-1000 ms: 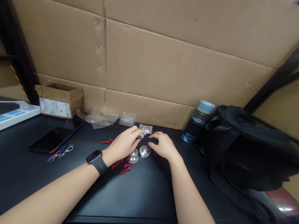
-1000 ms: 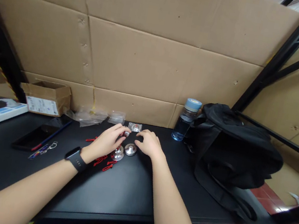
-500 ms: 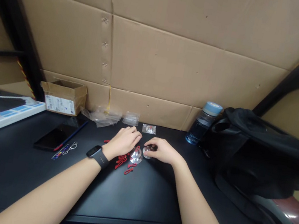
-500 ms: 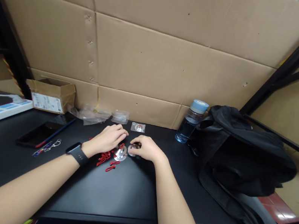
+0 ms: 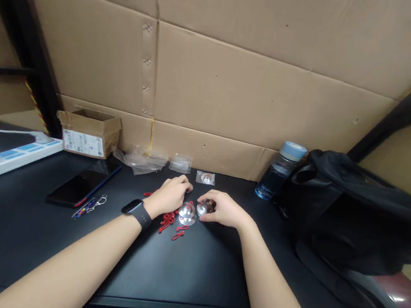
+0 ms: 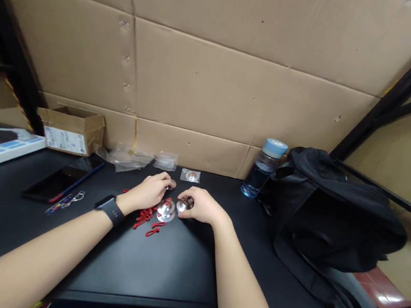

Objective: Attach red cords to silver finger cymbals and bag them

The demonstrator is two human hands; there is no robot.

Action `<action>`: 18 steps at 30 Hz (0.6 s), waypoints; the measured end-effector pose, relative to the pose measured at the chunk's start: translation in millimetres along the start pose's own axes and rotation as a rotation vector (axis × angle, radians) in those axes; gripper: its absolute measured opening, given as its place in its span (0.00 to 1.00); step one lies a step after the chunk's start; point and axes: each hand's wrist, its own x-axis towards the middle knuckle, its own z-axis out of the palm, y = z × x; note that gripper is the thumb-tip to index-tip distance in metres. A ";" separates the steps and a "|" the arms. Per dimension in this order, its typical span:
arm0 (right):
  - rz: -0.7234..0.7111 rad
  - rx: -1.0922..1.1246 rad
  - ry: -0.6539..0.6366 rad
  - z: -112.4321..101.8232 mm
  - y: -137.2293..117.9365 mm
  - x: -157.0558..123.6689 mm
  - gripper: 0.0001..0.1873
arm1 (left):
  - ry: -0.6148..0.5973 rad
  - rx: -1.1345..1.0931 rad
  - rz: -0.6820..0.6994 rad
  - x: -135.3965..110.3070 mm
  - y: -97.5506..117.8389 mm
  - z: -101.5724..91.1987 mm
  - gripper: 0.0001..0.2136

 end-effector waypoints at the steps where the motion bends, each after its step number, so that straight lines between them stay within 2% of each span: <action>1: -0.004 0.002 0.002 0.0 -0.1 0.1 0.26 | -0.007 -0.008 -0.001 0.9 0.6 -0.7 0.18; 14: 0.010 0.025 0.013 -0.8 2.9 -1.9 0.21 | -0.019 0.018 0.021 -0.2 3.2 -7.4 0.15; 18: 0.031 0.033 0.020 -1.1 2.4 -2.2 0.21 | 0.034 0.052 0.020 -2.3 -1.8 -18.9 0.13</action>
